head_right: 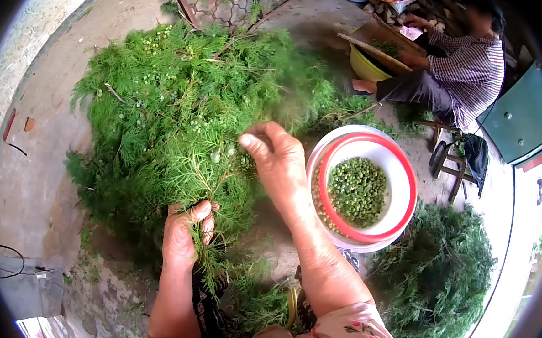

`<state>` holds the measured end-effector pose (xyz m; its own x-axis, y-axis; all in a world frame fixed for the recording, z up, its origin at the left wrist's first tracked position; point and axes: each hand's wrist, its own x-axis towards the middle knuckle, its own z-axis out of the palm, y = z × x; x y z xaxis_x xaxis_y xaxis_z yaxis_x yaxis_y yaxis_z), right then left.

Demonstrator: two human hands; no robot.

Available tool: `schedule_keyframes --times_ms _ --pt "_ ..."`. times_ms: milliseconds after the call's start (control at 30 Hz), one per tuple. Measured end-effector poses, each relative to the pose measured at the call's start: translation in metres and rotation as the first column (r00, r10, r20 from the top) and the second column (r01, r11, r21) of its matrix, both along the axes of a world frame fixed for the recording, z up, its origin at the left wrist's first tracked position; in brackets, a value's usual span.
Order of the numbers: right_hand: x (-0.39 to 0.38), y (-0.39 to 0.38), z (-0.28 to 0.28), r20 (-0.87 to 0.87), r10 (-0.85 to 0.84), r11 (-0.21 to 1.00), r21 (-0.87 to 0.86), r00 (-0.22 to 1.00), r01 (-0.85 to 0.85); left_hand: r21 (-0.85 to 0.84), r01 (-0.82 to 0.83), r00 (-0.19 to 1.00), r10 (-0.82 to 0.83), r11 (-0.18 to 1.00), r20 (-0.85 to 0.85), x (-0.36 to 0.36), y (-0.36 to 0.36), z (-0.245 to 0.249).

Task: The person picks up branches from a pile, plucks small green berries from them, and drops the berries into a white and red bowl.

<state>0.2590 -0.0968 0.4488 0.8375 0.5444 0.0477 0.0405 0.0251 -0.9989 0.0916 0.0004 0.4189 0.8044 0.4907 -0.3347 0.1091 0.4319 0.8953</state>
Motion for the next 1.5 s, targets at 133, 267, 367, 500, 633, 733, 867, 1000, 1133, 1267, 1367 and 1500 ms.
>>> schedule_keyframes --times_ms 133,267,367,500,633,733,867,1000,1133,1267,1367,1500 --pt "0.0 0.001 -0.007 0.269 0.103 0.993 -0.078 0.958 -0.085 -0.074 -0.05 0.999 0.049 0.996 -0.022 0.003 -0.003 0.002" --pt "-0.002 0.003 -0.011 0.409 0.067 0.997 -0.06 0.91 -0.047 -0.126 -0.079 0.996 0.073 0.989 -0.052 0.005 -0.004 0.008" --pt "-0.006 0.004 -0.012 -0.03 -0.064 0.998 0.008 0.997 0.064 -0.122 -0.108 0.994 0.11 0.987 0.016 0.008 -0.007 0.008" --pt "0.017 -0.005 0.0 -0.56 0.008 0.87 0.412 0.829 0.27 -0.026 -0.104 0.991 0.106 0.994 0.078 0.003 -0.005 -0.001" --pt "0.004 -0.008 0.01 -0.509 0.096 0.928 0.357 0.856 0.108 -0.109 -0.165 0.986 0.166 0.98 -0.001 0.004 -0.002 -0.002" --pt "-0.005 -0.009 0.01 -0.208 0.138 0.987 0.111 0.968 -0.117 -0.14 -0.214 0.977 0.215 0.967 -0.009 0.007 -0.004 0.001" --pt "-0.005 0.002 -0.017 0.379 0.122 0.992 -0.07 0.917 -0.103 -0.113 -0.139 0.99 0.136 0.984 -0.033 0.007 -0.008 0.003" --pt "-0.014 0.002 -0.018 0.233 -0.04 0.999 -0.014 0.972 0.045 -0.129 -0.124 0.992 0.118 0.984 -0.051 0.008 -0.01 0.006" --pt "0.001 -0.006 0.001 -0.329 -0.056 0.975 0.187 0.943 0.123 -0.117 -0.129 0.991 0.124 0.985 -0.043 0.008 -0.01 0.007" --pt "0.002 -0.008 0.008 -0.371 0.121 0.948 0.319 0.921 0.004 -0.082 -0.137 0.989 0.132 0.987 -0.071 0.005 -0.004 -0.004" --pt "-0.006 -0.008 0.006 0.073 0.159 0.982 0.091 0.985 -0.165 -0.09 -0.275 0.96 0.27 0.957 -0.073 0.008 -0.009 -0.002" --pt "-0.018 -0.007 0.007 0.625 0.216 0.953 -0.302 0.75 -0.023 -0.029 -0.259 0.966 0.259 0.965 -0.016 0.009 -0.011 -0.01"
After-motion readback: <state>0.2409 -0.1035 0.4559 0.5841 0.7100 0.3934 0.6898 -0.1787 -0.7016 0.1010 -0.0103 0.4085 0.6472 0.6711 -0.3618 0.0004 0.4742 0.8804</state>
